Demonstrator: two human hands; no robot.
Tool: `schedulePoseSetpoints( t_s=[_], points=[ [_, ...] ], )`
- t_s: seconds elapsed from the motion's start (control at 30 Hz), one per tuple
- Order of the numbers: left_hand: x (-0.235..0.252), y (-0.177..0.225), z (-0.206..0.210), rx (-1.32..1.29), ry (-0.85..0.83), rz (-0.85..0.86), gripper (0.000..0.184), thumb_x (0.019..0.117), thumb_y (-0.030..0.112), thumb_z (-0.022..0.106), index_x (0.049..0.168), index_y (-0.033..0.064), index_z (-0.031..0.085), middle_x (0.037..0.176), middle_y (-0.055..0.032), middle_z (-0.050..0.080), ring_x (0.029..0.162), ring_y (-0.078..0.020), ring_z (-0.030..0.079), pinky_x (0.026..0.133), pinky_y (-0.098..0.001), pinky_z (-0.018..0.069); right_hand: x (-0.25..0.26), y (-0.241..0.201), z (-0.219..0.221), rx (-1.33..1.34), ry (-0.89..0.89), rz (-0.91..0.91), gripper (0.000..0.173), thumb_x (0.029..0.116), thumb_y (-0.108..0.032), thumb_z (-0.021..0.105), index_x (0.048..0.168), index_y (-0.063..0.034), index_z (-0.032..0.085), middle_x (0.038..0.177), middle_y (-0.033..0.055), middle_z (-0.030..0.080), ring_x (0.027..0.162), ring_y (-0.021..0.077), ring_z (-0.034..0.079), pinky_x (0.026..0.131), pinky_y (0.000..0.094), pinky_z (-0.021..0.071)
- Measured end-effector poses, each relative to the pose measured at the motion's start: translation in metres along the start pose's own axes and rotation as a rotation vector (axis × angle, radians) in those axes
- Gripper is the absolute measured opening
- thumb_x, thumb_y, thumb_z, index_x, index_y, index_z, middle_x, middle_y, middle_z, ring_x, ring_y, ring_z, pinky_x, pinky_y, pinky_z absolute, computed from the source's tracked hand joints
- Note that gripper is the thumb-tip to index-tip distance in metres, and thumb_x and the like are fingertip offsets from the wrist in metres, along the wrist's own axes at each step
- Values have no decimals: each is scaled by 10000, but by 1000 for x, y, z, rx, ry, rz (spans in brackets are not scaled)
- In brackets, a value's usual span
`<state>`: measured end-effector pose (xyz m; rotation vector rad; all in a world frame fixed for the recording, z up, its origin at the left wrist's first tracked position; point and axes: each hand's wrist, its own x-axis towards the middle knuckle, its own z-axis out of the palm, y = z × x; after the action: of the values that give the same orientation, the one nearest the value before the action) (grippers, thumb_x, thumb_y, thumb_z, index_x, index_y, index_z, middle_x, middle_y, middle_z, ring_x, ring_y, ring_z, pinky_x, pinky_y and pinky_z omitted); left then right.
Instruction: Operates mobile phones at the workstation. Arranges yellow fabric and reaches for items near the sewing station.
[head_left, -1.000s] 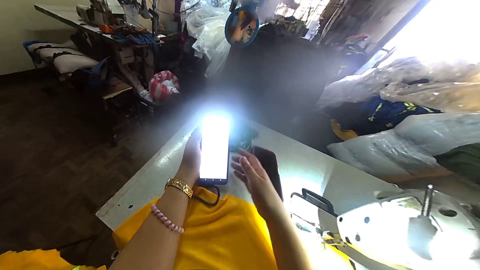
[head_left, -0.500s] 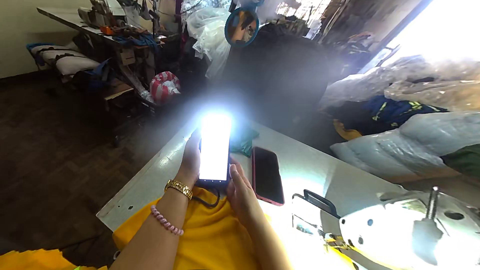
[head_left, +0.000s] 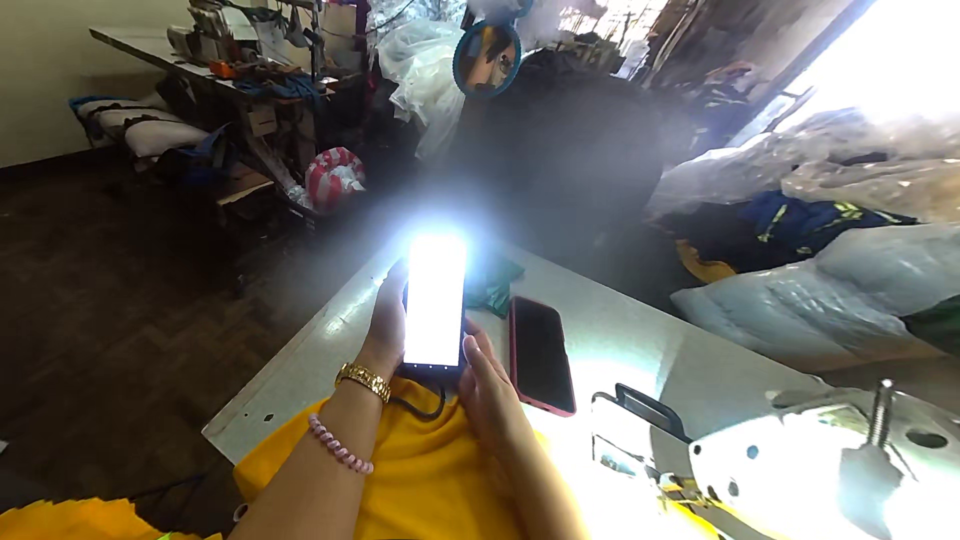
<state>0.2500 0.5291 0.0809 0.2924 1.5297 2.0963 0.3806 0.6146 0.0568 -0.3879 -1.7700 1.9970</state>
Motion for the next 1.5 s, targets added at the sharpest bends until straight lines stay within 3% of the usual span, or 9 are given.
schedulePoseSetpoints(
  t_s=[0.73,0.83,0.93,1.03,1.5],
  points=[
    [-2,0,0,-1,-5,31,562,1041,623,329,1420,278,560,1367,-4,626,1215,-199,602,968,-496,502,0,-1,-1,32,-7,23,496,1094,-284,347,1564,-127,330,1492,104,511,1313,162,559,1085,345,488],
    [-1,-1,0,4,-7,41,568,1039,625,337,1427,273,556,1377,-6,620,1233,-202,593,984,-498,495,1,-2,-1,16,-7,35,528,1059,-225,410,1566,-117,315,1470,106,518,1284,142,567,1057,312,491],
    [0,-3,-2,11,-22,38,590,1036,644,320,1443,281,544,1403,-2,608,1255,-206,587,1005,-505,491,1,-5,1,40,-20,61,647,953,-48,483,1563,-101,273,1376,121,578,1165,143,640,951,298,556],
    [-1,-2,-1,7,-19,29,587,1037,642,316,1424,273,556,1373,-8,624,1221,-208,605,977,-499,505,2,-6,2,56,-16,87,766,852,56,510,1557,-100,255,1333,135,607,1136,165,662,931,313,571],
    [-2,0,0,-2,-19,29,575,1045,626,305,1410,268,568,1347,-3,641,1187,-190,625,952,-485,522,3,-5,0,-2,-23,73,773,850,75,500,1562,-98,254,1354,136,605,1170,164,653,966,311,560]
  ],
)
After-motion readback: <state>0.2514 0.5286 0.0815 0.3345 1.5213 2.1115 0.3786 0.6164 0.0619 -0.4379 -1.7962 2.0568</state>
